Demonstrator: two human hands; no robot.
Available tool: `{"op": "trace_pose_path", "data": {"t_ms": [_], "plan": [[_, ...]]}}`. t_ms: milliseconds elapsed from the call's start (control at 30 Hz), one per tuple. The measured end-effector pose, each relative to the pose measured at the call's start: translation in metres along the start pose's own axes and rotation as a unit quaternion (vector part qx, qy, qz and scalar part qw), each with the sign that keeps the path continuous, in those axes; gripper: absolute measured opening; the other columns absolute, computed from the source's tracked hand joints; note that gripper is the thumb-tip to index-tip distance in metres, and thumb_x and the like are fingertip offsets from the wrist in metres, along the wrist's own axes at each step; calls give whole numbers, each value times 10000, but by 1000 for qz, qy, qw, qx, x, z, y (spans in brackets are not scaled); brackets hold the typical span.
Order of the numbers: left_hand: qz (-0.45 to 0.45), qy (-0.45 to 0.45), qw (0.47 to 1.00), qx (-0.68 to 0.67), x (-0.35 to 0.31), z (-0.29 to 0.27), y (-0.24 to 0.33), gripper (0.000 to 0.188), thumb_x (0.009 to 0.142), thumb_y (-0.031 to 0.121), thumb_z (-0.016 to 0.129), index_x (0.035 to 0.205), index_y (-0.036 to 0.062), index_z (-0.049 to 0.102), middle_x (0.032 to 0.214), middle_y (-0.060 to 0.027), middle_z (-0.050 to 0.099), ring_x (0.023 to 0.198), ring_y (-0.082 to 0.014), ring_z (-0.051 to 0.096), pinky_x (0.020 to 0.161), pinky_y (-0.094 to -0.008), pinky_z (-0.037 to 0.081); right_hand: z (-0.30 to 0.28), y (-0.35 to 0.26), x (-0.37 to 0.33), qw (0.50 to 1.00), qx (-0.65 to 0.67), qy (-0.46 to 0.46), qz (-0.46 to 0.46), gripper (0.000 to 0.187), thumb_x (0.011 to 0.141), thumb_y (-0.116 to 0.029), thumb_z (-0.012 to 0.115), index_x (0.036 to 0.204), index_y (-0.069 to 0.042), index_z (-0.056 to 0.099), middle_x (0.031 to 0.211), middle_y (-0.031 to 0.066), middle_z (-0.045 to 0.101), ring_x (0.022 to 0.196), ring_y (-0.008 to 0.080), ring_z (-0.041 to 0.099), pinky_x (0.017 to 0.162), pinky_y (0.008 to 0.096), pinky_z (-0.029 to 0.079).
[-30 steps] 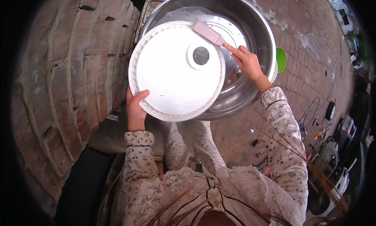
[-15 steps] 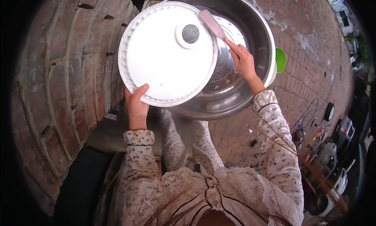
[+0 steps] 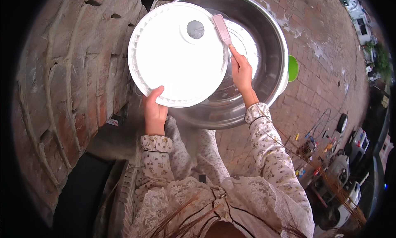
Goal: The person walks through a cluttered workshop carrying a box, then moves outside to a brick-paved area. They pick up a white lid, apply liquid soap, and scrub it with a brush in a metal basin filled with water.
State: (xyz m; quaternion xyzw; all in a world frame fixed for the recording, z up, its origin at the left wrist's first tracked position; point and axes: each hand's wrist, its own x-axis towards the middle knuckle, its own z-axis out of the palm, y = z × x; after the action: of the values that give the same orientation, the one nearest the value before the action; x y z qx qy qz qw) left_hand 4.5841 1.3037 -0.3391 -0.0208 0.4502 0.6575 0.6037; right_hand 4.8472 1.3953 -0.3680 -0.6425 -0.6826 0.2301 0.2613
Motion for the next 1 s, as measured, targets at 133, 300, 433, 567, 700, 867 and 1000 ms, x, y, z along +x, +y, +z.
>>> {"op": "trace_pose_path", "data": {"t_ms": [133, 300, 433, 567, 700, 867, 1000], "plan": [[54, 15, 997, -52, -4, 12, -7, 599, 736, -66, 545, 1310, -5, 384, 1267, -121, 468, 1181, -258, 450, 993, -390, 376, 19, -8, -59, 997, 32, 64, 41, 373, 876, -56, 541, 1240, -139, 557, 796, 122, 590, 678, 271, 567, 659, 349, 463], [48, 33, 997, -50, -7, 16, -26, 588, 728, -72, 542, 1294, 0, 395, 1225, -98, 489, 1139, -237, 472, 960, -363, 387, 20, -31, -96, 990, 37, 48, 124, 333, 899, -52, 497, 1228, -62, 551, 1077, 151, 609, 972, 263, 594, 844, 327, 453], [10, 21, 998, -57, -11, 22, -33, 564, 759, -43, 549, 1298, -4, 389, 1230, -101, 490, 1139, -236, 473, 964, -366, 387, 13, -17, -27, 994, 2, 53, 91, 332, 900, -109, 504, 1229, -108, 552, 962, 174, 626, 828, 322, 601, 749, 383, 469], [21, 33, 996, -85, -8, 22, -39, 537, 799, -14, 553, 1307, -6, 379, 1246, -107, 485, 1154, -239, 466, 976, -379, 386, 18, -47, -83, 973, 72, 50, 213, 347, 908, -101, 482, 1251, -88, 536, 1082, 196, 616, 973, 313, 605, 831, 349, 462], [29, 30, 995, -94, 0, 11, -52, 518, 871, 121, 578, 1323, 3, 353, 1276, -111, 469, 1168, -240, 465, 982, -391, 389, 10, -96, -166, 987, 65, 33, 143, 387, 896, 6, 479, 1279, -37, 508, 926, 95, 633, 719, 145, 554, 706, 247, 454], [-46, 23, 995, -91, -14, 18, -77, 580, 922, 361, 518, 1332, -4, 329, 1309, -119, 446, 1189, -242, 455, 988, -400, 384, -2, -128, -104, 993, -9, -93, 69, 441, 814, -8, 586, 1232, -148, 569, 642, 99, 467, 536, 232, 490, 519, 325, 423], [-34, 37, 997, -64, -18, 12, -73, 620, 927, 412, 484, 1332, -26, 317, 1331, -128, 427, 1210, -254, 437, 1000, -404, 372, 3, -97, -96, 992, -22, -55, 109, 412, 839, -73, 570, 1241, -163, 559, 706, 113, 548, 584, 270, 551, 545, 370, 448]]}}
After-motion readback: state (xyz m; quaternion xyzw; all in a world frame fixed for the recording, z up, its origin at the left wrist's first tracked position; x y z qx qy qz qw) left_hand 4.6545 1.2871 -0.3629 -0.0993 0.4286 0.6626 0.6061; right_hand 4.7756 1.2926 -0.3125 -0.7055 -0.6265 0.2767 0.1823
